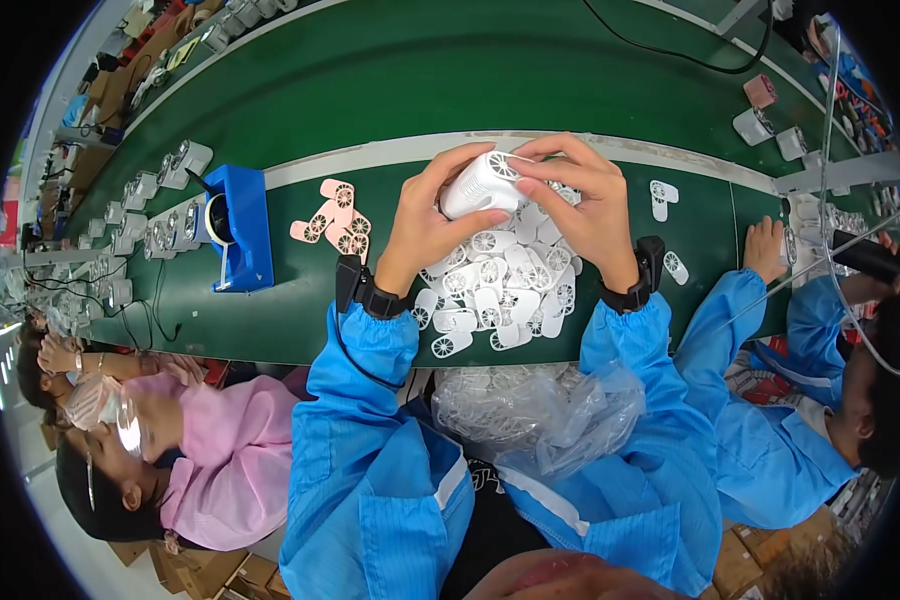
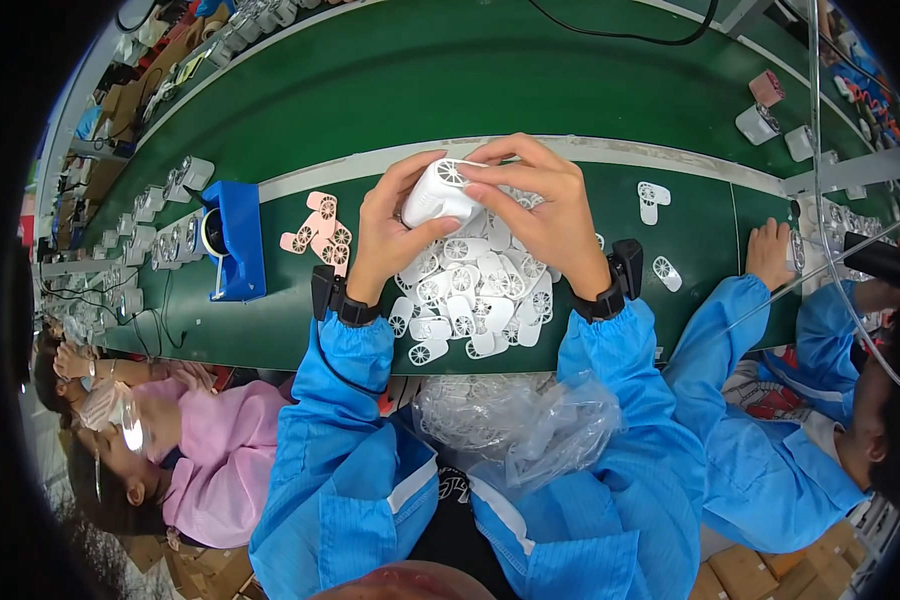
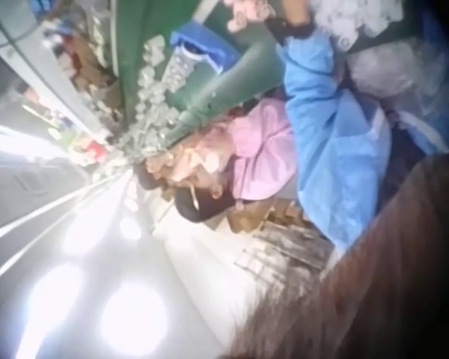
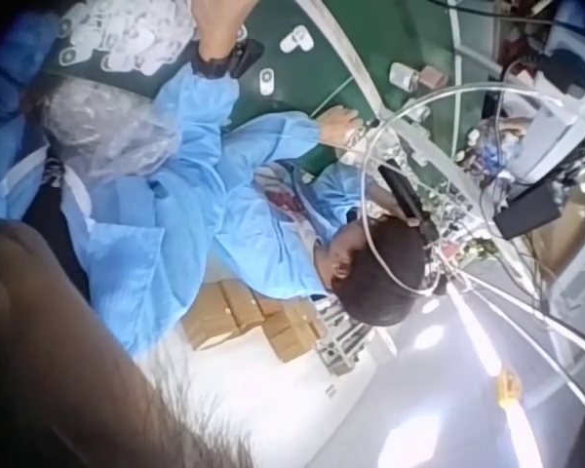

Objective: The person reaches into a plastic bag to retrieve white plastic grilles and places them onto the table. They then pick up a white handheld fan, press a grille into the fan's casing by hand, and place the fan back onto the assembly line.

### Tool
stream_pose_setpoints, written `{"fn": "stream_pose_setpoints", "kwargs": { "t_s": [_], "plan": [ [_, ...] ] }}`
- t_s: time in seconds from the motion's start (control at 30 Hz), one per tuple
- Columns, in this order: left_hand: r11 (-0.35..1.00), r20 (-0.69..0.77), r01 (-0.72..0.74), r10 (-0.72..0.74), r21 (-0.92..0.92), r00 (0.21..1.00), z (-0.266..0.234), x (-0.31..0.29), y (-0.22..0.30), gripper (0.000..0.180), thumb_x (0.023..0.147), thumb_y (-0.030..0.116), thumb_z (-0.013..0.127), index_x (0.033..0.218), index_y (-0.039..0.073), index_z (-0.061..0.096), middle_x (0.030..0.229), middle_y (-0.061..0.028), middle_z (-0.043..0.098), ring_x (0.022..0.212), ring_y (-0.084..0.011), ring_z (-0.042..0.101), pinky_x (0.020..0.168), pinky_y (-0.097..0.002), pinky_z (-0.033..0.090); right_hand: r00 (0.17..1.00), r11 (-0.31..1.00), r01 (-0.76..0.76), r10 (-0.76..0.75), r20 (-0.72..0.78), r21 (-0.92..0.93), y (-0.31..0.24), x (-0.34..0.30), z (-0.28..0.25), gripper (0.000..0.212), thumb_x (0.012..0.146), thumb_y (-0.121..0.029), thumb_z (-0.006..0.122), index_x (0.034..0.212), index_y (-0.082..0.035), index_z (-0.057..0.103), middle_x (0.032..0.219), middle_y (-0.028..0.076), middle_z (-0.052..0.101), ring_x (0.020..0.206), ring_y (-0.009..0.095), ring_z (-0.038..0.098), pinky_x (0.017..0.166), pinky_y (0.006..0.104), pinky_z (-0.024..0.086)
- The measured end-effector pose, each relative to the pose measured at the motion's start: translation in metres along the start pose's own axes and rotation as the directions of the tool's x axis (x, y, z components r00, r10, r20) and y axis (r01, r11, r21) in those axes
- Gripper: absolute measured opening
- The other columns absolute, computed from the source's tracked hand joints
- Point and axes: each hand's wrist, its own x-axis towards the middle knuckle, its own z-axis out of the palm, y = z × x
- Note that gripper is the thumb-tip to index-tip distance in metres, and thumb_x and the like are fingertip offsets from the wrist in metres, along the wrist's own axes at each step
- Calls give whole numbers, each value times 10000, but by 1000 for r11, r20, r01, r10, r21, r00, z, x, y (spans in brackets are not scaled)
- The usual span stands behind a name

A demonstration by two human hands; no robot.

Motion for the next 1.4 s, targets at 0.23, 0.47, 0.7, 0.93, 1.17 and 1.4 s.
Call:
{"fn": "stream_pose_setpoints", "kwargs": {
  "t_s": [0.23,0.47,0.7,0.93,1.17,1.4],
  "plan": [
    [998,2,-60,60,-17,998,15,7,-15,649,822,97,893,1397,27,603,1229,-158,730,1119,-237,717,951,-349,572,999,999,35,-35,25,12,12,0,-15,313,856,1,795,1168,-4,785,1162,135,728,1068,257,700,916,349,561],
    [934,-101,209,-247,-289,964,6,3,-9,648,872,42,845,1440,17,536,1235,-180,712,1150,-237,694,965,-348,564,999,977,-32,35,-10,208,11,0,18,318,908,-35,762,1223,3,759,1225,149,715,1142,265,674,956,369,549],
    [971,-75,162,-177,-175,981,3,-7,-10,710,845,45,869,1464,20,522,1236,-181,713,1153,-236,696,980,-350,562,997,968,-75,65,48,241,30,-4,11,239,941,-11,730,1175,11,775,1191,137,730,1108,234,685,950,347,547],
    [991,6,72,-72,-108,997,-3,-3,-10,767,796,74,913,1463,35,537,1242,-164,720,1128,-226,714,962,-359,581,996,984,-75,67,51,162,18,-6,9,218,953,19,701,1156,12,782,1143,132,745,1077,227,699,945,333,546],
    [969,-87,113,-135,-220,987,-3,-5,-6,662,830,53,876,1404,34,546,1234,-169,727,1112,-239,725,910,-359,602,989,992,122,-120,91,-12,22,-6,21,569,845,-75,846,1383,-22,667,1281,149,702,1201,296,669,1015,392,535],
    [936,-153,136,-194,-326,969,2,-5,-8,480,959,183,757,1345,2,537,1235,-195,690,1135,-242,692,949,-389,571,997,994,72,-70,18,-88,17,-16,52,964,644,-127,985,1479,-63,509,1363,156,632,1217,340,655,1032,427,531]
  ]
}}
